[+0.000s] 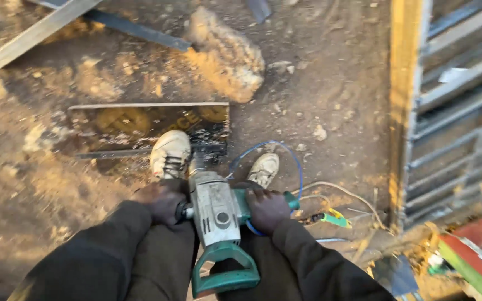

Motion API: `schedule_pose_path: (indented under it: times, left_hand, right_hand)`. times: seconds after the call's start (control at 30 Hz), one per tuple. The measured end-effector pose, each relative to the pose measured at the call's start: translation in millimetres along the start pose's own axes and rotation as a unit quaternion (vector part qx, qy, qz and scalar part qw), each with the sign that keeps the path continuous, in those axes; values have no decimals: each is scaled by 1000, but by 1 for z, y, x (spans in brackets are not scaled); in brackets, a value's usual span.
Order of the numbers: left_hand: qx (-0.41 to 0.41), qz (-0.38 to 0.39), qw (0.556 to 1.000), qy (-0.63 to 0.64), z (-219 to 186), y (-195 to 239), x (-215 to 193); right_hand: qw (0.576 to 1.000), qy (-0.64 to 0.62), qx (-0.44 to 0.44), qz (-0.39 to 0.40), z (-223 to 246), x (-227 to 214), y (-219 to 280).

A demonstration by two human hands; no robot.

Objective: The person stands over a metal bar laid on the ground and drills into it using a green and white rotary hammer drill, holding the tool with both hands while dust and debris accumulate on a board beneath the workpiece. They briefly pause to touch the drilled spot, then resume drilling.

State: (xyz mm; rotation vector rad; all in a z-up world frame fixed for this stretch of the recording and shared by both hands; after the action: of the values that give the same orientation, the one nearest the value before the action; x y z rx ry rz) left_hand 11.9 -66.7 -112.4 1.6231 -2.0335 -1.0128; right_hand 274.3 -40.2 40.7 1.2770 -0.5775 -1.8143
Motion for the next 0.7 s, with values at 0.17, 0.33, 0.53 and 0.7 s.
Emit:
schedule_pose_path:
  times: [0.17,0.33,0.53,0.7]
  left_hand:
    - [-14,-30,997,-63,-9,-6,-13]
    - [-1,10,992,-126,-24,2,-37]
    - [-81,-4,992,-98,-18,2,-30]
    - [-109,-164,979,-43,-7,-17,-12]
  right_hand:
    - [1000,19,4,-2,-9,-5,-6]
    - [1000,8,12,11,-9,7,-5]
    - [999,50,-1,-14,-3,-7,-6]
    - [998,45,37,-24,-5,0,-2]
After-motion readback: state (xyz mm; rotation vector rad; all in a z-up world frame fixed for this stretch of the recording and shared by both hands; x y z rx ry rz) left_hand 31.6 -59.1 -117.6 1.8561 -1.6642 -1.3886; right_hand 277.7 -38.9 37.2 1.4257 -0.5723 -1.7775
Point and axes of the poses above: each hand's wrist, its own y-axis away from the middle knuckle, its own x-axis out of the palm, z = x × y, the point moved 7 cm from there along -y, towards the middle knuckle, and after that the axes turned 7 degrees about z, right-handed, at the moved point
